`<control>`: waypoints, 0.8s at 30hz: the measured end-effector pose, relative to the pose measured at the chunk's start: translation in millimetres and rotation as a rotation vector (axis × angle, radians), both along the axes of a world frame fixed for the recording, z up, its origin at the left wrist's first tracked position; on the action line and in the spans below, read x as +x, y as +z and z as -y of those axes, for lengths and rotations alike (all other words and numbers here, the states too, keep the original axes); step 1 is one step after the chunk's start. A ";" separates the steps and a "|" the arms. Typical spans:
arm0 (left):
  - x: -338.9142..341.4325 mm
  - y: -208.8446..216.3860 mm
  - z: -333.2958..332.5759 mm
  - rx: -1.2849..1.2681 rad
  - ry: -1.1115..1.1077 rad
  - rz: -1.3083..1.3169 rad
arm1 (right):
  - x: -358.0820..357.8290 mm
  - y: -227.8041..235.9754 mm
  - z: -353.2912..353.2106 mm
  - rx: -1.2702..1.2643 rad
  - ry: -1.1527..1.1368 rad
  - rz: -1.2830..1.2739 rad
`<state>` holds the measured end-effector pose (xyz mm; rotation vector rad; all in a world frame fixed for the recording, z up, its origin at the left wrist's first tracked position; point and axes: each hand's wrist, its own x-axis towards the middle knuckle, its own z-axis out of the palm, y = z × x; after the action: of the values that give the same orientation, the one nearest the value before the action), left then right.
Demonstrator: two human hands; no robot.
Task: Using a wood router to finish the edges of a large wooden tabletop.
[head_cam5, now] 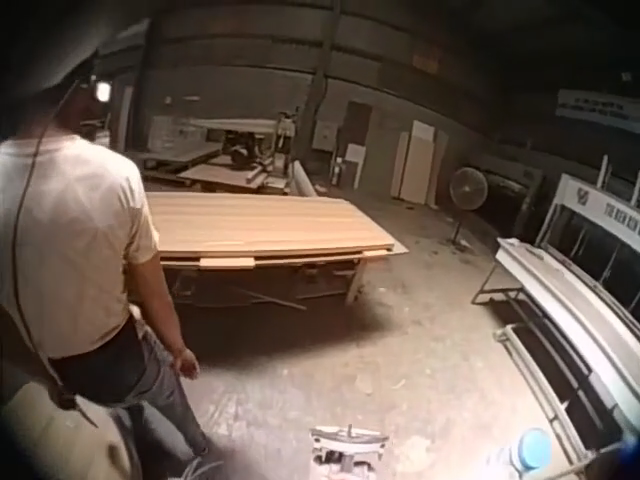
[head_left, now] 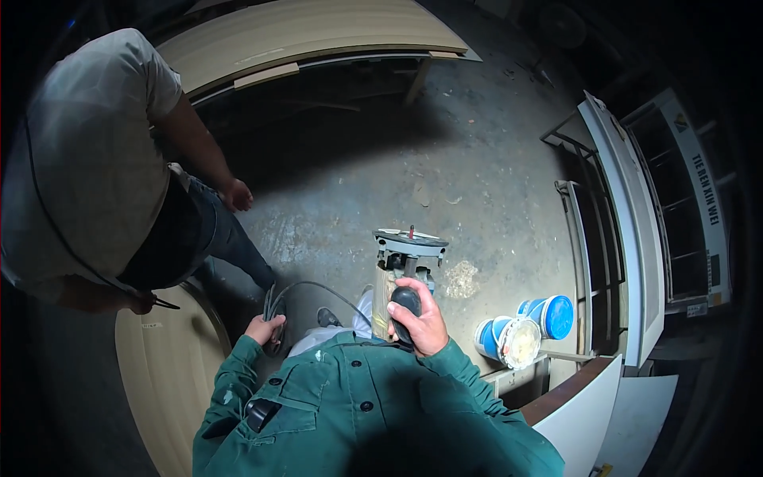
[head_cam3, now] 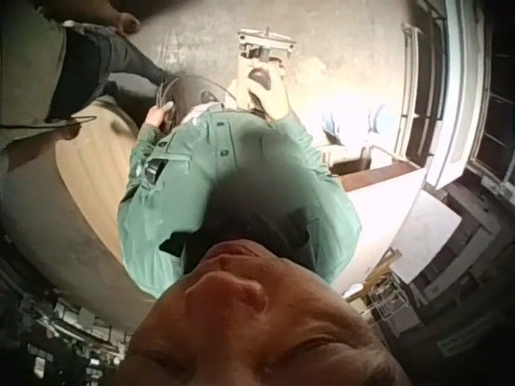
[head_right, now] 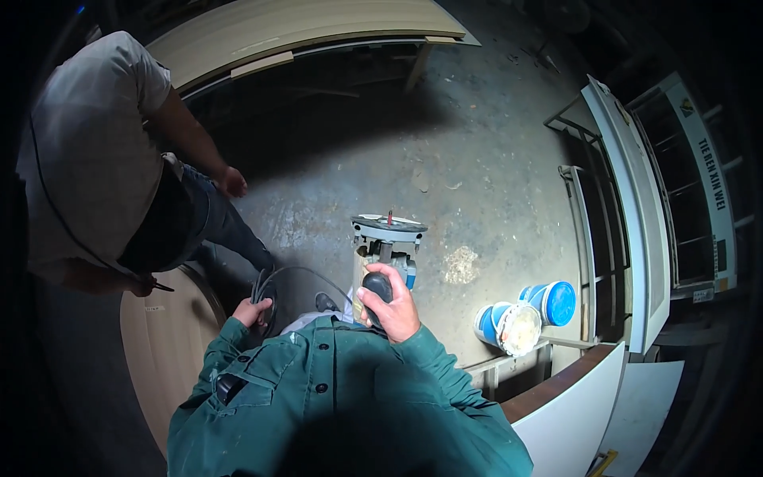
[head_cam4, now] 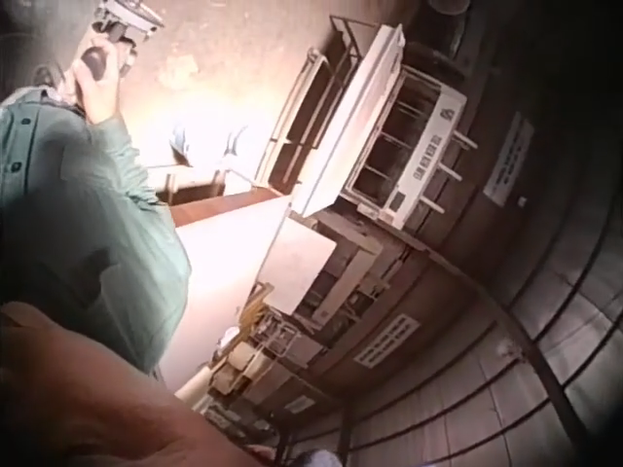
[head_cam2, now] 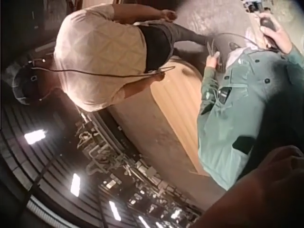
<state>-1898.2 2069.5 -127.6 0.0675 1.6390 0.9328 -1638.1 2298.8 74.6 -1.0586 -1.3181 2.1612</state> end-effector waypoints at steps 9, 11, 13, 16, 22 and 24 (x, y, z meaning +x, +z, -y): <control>-91.2 -31.0 -146.5 0.127 0.351 0.013 | -167.2 -30.6 -202.8 -0.027 0.285 -0.063; -103.0 -39.1 -168.0 0.196 0.496 0.018 | -209.6 -38.5 -243.8 -0.027 0.377 -0.074; -117.5 -21.7 -191.4 0.227 0.586 -0.010 | -254.3 -16.4 -287.7 -0.034 0.512 -0.075; -139.9 -24.3 -212.1 0.315 0.761 0.020 | -309.4 -13.2 -321.9 -0.065 0.701 -0.102; -204.2 -1.3 -282.3 0.515 1.006 0.155 | -414.9 46.4 -335.0 -0.042 0.967 -0.178; -227.5 5.8 -311.6 0.657 1.027 0.218 | -449.6 72.7 -329.2 -0.063 1.043 -0.222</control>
<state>-2125.7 2381.0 -121.8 -0.4536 1.0456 2.1461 -2087.7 2628.0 147.3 -0.0552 -1.9491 2.8994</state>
